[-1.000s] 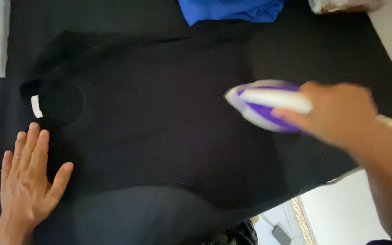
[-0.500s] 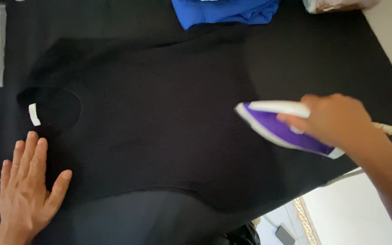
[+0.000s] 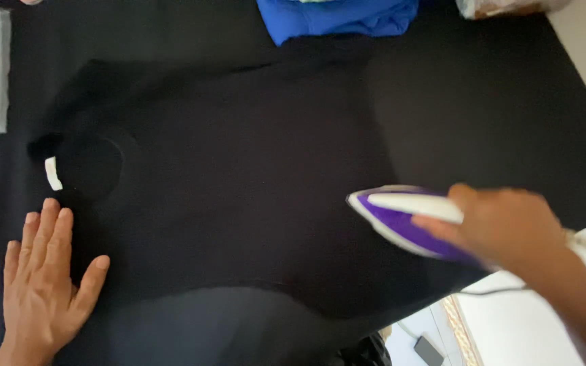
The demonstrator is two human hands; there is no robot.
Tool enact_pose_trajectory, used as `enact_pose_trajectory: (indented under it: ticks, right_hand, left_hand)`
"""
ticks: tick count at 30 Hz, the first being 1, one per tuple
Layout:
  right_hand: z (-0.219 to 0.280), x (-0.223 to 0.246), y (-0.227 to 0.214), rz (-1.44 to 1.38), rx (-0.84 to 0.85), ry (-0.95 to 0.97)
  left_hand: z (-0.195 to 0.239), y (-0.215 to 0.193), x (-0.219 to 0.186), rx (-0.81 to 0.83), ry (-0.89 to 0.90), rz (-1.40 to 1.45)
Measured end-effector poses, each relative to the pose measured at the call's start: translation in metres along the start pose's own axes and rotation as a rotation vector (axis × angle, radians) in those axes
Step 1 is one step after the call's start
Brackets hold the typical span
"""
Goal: Ironing and folding a black garment on a flat surface.
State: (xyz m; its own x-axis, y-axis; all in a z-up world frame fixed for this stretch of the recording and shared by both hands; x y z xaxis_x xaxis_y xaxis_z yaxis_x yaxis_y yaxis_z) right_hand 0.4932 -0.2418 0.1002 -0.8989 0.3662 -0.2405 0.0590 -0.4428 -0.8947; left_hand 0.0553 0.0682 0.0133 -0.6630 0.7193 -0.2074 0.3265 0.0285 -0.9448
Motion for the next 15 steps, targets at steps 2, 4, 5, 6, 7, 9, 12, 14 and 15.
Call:
enact_pose_trajectory:
  ticks: [2, 4, 5, 6, 7, 9, 12, 14, 15]
  right_hand:
    - [-0.014, -0.023, 0.003, 0.134, 0.098, 0.116]
    - [-0.027, -0.026, 0.011, 0.095, 0.184, 0.089]
    - [-0.028, -0.025, 0.007, 0.094, 0.189, 0.088]
    - [-0.028, -0.027, 0.001, 0.114, 0.166, 0.131]
    - [-0.031, -0.029, -0.006, 0.135, 0.135, 0.173]
    - [-0.036, -0.029, -0.004, 0.103, 0.166, 0.161]
    - [-0.038, -0.031, -0.005, 0.094, 0.182, 0.18]
    - [-0.04, -0.04, -0.003, 0.114, 0.156, 0.209]
    - [-0.044, -0.041, 0.001, 0.093, 0.164, 0.145]
  left_hand:
    - [0.0, -0.002, -0.002, -0.012, -0.009, -0.003]
    - [-0.001, -0.003, -0.002, -0.007, -0.02, 0.002]
    - [-0.002, -0.005, -0.004, -0.002, -0.02, 0.003]
    - [-0.002, -0.007, -0.006, 0.004, -0.019, 0.017]
    - [-0.004, -0.009, -0.008, 0.001, -0.019, 0.029]
    - [-0.005, -0.01, -0.012, -0.006, -0.015, 0.034]
    - [-0.005, -0.013, -0.013, -0.006, -0.024, 0.053]
    - [-0.006, -0.015, -0.014, -0.008, -0.038, 0.061]
    - [-0.007, -0.017, -0.016, -0.009, -0.03, 0.069]
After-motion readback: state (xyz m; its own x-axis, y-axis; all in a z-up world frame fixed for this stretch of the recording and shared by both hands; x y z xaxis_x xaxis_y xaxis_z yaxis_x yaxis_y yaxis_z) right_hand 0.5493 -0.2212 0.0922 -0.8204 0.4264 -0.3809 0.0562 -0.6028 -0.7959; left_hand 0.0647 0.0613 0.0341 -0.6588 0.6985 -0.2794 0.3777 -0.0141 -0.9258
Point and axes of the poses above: each hand's wrist, its own z-axis away from the middle knuckle, its own y-axis out of the palm, x = y × z, the point moved 9 cm from there along -z, towards the middle knuckle, and after that the axes turned 1 degree about z, right-handed, at the moved point
